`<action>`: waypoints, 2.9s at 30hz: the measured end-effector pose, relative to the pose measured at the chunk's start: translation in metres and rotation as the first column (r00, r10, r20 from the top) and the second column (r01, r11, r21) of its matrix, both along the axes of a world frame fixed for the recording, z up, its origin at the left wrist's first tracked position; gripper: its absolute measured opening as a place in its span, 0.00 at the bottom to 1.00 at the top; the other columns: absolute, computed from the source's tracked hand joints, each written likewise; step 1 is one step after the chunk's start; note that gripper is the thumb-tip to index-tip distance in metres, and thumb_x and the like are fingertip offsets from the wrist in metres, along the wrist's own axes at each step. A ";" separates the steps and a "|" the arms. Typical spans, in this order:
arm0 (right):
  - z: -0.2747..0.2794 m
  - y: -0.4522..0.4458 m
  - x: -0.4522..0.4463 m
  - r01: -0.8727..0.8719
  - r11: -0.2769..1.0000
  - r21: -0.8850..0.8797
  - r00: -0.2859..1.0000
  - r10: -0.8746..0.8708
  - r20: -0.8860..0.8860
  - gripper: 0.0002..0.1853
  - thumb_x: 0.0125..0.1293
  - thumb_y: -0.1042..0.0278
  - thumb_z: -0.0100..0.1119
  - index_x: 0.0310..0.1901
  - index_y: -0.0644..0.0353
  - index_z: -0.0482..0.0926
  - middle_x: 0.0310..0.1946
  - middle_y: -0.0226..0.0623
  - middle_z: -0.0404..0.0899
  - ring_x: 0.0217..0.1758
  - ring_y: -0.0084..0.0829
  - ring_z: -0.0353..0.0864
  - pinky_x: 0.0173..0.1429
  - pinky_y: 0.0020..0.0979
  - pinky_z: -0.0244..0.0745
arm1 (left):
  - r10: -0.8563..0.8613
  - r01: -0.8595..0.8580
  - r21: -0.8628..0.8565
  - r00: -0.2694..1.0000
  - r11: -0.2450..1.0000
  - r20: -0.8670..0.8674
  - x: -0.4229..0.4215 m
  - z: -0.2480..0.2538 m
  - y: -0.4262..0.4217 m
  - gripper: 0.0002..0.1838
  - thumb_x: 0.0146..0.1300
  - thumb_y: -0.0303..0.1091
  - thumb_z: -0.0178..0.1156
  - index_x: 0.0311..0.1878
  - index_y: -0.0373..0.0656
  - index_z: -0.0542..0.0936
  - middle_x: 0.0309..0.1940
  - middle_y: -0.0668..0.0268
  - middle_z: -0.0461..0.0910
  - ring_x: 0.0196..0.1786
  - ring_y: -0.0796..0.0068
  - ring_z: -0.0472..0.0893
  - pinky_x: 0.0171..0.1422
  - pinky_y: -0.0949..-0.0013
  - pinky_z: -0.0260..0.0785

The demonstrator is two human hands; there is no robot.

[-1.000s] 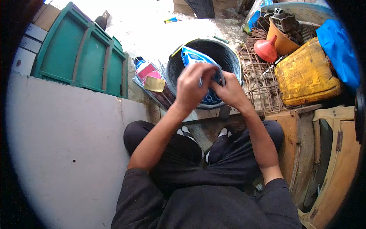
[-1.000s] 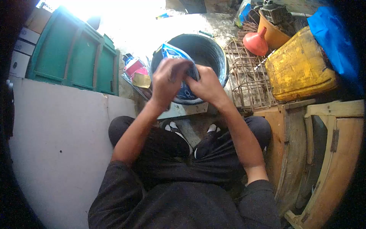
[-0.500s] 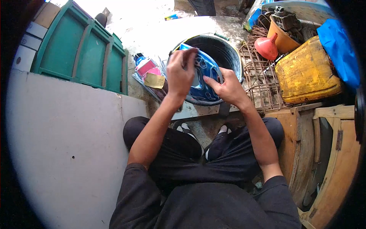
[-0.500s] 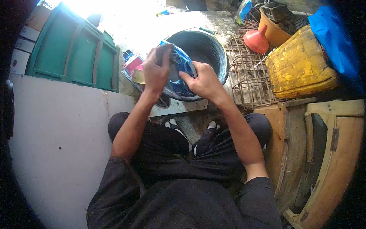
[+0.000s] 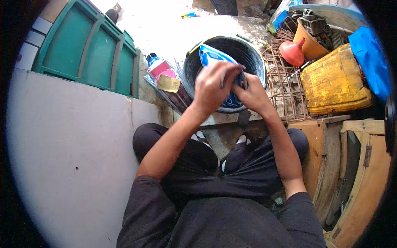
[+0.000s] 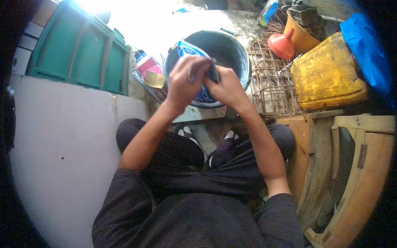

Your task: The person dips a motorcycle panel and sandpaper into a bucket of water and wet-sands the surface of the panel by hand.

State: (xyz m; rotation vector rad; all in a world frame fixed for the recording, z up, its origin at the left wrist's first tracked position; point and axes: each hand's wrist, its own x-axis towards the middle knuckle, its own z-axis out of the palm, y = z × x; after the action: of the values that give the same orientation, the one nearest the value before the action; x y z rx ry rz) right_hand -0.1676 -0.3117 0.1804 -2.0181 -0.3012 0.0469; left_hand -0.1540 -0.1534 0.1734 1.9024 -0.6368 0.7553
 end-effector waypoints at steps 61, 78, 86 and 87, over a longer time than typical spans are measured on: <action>0.016 -0.005 -0.003 -0.007 1.000 -0.024 0.994 0.004 -0.109 0.13 0.67 0.67 0.66 0.42 0.71 0.84 0.30 0.47 0.86 0.34 0.26 0.86 0.42 0.35 0.79 | -0.083 0.074 0.062 0.983 0.995 0.165 0.008 -0.004 0.002 0.08 0.61 0.26 0.68 0.44 0.47 0.86 0.38 0.65 0.85 0.42 0.61 0.84 0.48 0.60 0.75; 0.016 0.005 -0.006 -0.001 0.996 0.085 0.996 0.009 -0.092 0.12 0.66 0.66 0.66 0.42 0.70 0.84 0.30 0.49 0.86 0.33 0.31 0.86 0.43 0.36 0.79 | 0.194 -0.222 -0.103 0.954 0.970 -0.229 0.032 -0.004 0.022 0.06 0.63 0.25 0.67 0.43 0.44 0.87 0.38 0.58 0.86 0.41 0.55 0.85 0.47 0.57 0.75; 0.016 0.003 -0.005 -0.010 0.997 0.071 0.992 0.019 -0.122 0.13 0.68 0.66 0.65 0.43 0.71 0.84 0.31 0.49 0.86 0.35 0.29 0.86 0.43 0.35 0.79 | 0.212 -0.258 -0.070 0.896 0.964 -0.391 0.028 0.005 0.022 0.08 0.62 0.25 0.67 0.45 0.44 0.87 0.39 0.58 0.86 0.43 0.58 0.85 0.49 0.60 0.75; 0.019 0.004 -0.006 -0.005 0.999 0.046 0.988 0.012 -0.153 0.13 0.68 0.66 0.65 0.43 0.71 0.84 0.31 0.49 0.86 0.35 0.29 0.86 0.43 0.35 0.79 | 0.217 -0.262 -0.068 0.897 0.963 -0.385 0.027 0.003 0.023 0.08 0.62 0.25 0.67 0.45 0.44 0.87 0.39 0.58 0.86 0.43 0.58 0.85 0.49 0.60 0.75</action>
State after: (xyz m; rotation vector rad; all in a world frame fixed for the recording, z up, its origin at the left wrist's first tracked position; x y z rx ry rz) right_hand -0.1733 -0.3074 0.1994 -1.9549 -0.2115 0.1984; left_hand -0.1274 -0.1307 0.1761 1.9639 -0.1155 0.5433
